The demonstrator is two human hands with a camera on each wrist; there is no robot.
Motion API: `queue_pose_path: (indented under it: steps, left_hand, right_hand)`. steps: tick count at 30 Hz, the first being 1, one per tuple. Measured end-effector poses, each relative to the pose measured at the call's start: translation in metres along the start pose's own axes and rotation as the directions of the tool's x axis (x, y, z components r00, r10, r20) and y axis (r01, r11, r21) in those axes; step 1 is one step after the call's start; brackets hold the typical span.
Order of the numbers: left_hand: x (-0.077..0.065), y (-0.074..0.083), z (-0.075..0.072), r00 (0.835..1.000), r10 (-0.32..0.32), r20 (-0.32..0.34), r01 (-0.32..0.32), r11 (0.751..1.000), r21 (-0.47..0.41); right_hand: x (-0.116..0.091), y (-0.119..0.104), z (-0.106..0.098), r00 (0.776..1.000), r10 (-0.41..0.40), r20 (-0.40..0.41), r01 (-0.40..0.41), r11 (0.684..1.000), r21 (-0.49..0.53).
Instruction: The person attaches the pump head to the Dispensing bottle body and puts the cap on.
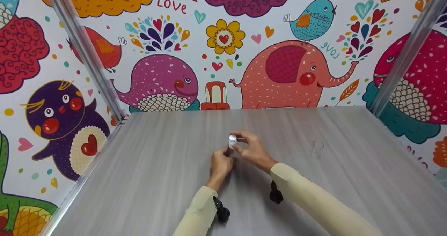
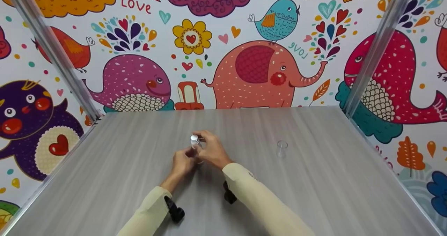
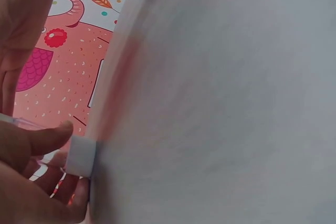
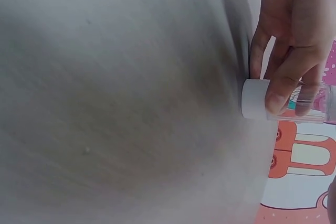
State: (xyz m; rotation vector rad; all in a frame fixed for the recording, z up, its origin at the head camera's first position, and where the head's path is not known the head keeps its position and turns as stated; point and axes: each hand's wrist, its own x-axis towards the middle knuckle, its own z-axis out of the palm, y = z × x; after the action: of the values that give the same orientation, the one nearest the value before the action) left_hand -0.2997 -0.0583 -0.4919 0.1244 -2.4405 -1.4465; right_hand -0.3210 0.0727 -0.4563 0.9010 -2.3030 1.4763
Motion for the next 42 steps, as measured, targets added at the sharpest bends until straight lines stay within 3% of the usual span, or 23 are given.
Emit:
queue_pose_path:
  steps: [15, 29, 38, 42]
  left_hand:
    - [0.000, 0.001, -0.001, 1.000, -0.002, 0.000, 0.002, 1.000, 0.010]
    - [-0.002, 0.000, 0.001, 1.000, 0.012, -0.009, -0.012, 0.998, -0.059]
    - [0.000, 0.000, 0.001, 0.998, 0.059, -0.019, -0.060, 0.997, -0.041]
    - [0.000, 0.000, 0.000, 0.999, 0.042, -0.019, -0.043, 0.999, -0.025]
  right_hand:
    - [-0.001, 0.005, 0.001, 0.998, -0.010, -0.054, 0.009, 1.000, -0.014]
    - [0.003, -0.008, -0.002, 0.985, 0.167, 0.050, -0.164, 0.985, -0.060]
    - [0.005, -0.008, -0.002, 0.991, 0.119, 0.064, -0.114, 0.991, -0.066]
    - [0.007, -0.007, -0.001, 0.992, 0.111, 0.067, -0.106, 0.991, -0.078]
